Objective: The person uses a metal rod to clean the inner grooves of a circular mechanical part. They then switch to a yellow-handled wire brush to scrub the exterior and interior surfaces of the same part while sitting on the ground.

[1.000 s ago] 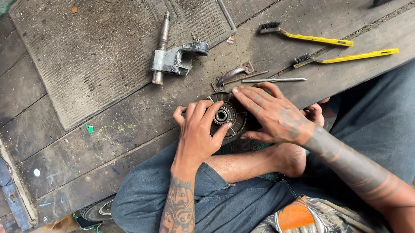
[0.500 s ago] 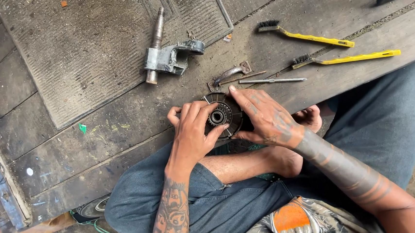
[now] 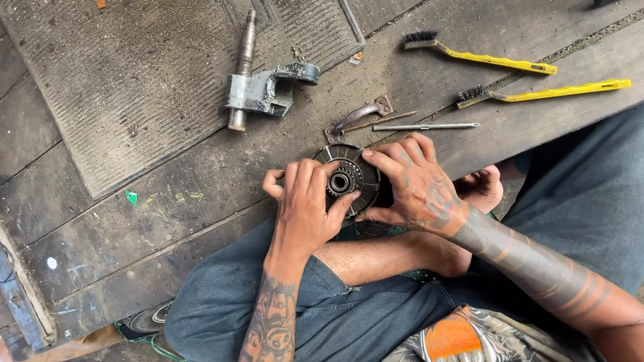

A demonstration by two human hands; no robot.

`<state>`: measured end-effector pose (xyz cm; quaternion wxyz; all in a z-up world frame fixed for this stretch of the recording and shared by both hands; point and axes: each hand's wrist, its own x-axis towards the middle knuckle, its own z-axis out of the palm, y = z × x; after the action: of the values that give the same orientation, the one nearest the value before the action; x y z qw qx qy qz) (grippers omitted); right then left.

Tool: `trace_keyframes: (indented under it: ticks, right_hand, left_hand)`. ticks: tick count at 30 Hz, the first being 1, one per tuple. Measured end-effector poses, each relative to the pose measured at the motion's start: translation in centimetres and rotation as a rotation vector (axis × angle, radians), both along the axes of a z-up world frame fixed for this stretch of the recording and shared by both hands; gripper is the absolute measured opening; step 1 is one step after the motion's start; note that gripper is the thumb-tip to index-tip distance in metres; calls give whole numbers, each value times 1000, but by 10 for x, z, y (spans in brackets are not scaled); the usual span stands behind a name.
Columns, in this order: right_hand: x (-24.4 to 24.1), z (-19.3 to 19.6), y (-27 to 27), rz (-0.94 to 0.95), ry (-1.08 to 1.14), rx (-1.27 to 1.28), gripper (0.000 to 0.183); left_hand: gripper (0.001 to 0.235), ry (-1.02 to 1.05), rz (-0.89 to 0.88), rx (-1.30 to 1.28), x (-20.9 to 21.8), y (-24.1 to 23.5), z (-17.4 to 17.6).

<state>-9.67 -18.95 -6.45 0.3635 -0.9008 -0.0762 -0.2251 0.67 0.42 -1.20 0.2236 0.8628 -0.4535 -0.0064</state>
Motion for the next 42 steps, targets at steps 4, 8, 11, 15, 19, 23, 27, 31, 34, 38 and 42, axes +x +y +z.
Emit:
trace_keyframes:
  ticks: [4,8,11,15,19,23,27,31,34,38,42]
  right_hand:
    - [-1,-4,0,-19,-33,-10,103]
    - [0,-3,2,-31,-70,-28,95]
    - [1,-1,4,-37,-88,-39,91]
    - [-2,-8,2,-42,-89,-52,96]
    - [-2,-5,3,-58,-115,-57,94]
    - [0,-5,4,-59,-121,-58,91]
    - [-1,-9,3,-54,-136,-56,87]
    - [0,-9,5,-59,-159,-65,86]
    - [0,-8,6,-72,-174,-106,90]
    - [0,1,5,-43,-129,-72,89]
    - [-4,4,-2,-44,-72,117,105]
  left_hand:
    - [50,-76,69,-5,-6,-6,-8]
    - [61,-185,178,-8,-9,-11,-5]
    - [64,-168,180,-9,-6,-12,0]
    - [69,-8,70,38,-2,-7,11]
    - [50,-30,42,46,-2,-3,1]
    - [56,-175,134,57,-5,-6,-1]
    - [63,-71,106,80,-2,-7,8]
    - [48,-137,60,84,-4,-5,-6]
    - [56,-232,137,36,-5,-7,-5]
    - [73,6,222,-34,5,-2,-5]
    - [98,403,373,-169,17,9,30]
